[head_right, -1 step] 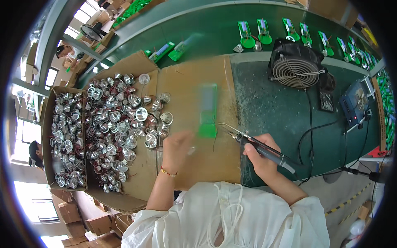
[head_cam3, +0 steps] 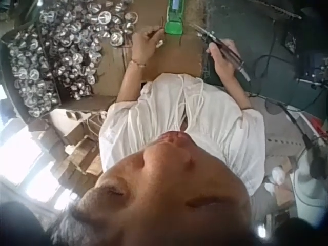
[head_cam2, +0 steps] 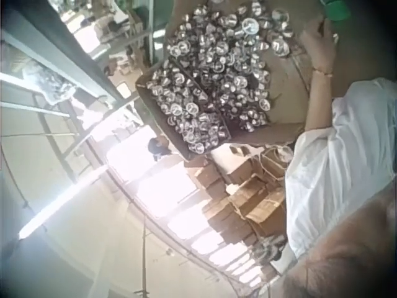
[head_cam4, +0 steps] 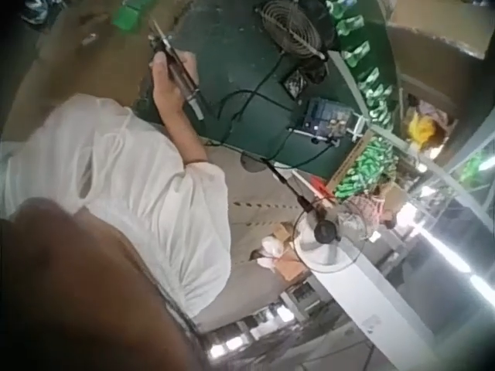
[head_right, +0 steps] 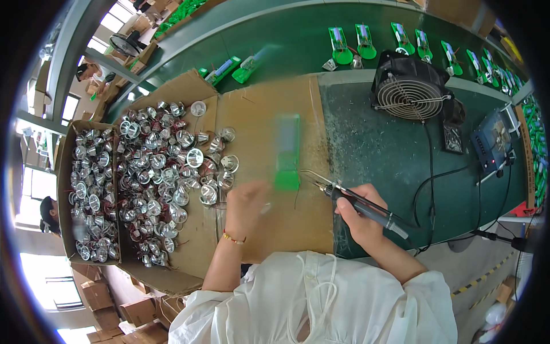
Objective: Soldering wires and electronic components into plastic housings on an assembly line.
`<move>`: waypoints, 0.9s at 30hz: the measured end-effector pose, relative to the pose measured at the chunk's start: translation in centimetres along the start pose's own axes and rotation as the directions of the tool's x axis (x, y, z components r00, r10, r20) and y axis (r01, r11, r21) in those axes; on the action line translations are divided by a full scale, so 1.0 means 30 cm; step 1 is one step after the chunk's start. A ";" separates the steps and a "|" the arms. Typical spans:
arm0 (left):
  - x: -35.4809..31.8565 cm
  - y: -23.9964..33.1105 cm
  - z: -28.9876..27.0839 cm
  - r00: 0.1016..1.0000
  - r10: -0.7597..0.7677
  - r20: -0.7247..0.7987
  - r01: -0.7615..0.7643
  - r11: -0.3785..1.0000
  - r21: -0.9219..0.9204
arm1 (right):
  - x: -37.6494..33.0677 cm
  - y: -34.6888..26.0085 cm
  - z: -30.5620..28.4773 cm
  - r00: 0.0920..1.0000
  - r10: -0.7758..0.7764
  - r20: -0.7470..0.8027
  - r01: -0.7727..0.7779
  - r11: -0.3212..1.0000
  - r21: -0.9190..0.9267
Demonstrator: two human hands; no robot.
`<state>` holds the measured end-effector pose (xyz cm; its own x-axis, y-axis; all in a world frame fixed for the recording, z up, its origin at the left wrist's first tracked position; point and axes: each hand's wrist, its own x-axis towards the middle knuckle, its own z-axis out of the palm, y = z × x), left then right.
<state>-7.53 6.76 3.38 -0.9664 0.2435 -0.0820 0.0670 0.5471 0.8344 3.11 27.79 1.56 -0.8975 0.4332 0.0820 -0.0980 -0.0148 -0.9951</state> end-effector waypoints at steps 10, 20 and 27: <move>0.044 -0.002 0.020 0.998 -0.023 0.063 0.027 0.997 -0.067 | 0.035 0.020 0.033 0.998 -0.059 0.033 0.060 0.997 -0.042; 0.087 -0.010 0.016 0.985 0.081 0.155 -0.081 0.997 -0.002 | 0.080 0.032 0.077 0.998 0.009 0.058 -0.008 1.000 -0.020; 0.093 -0.018 0.009 0.979 0.084 0.186 -0.080 0.996 -0.031 | 0.091 0.026 0.097 0.998 0.058 0.013 -0.059 0.997 0.050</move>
<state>-10.19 7.37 2.56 -0.8944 0.4331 -0.1114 0.1361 0.5010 0.8547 -0.67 26.33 1.17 -0.9073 0.4199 0.0248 -0.0665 -0.0851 -0.9942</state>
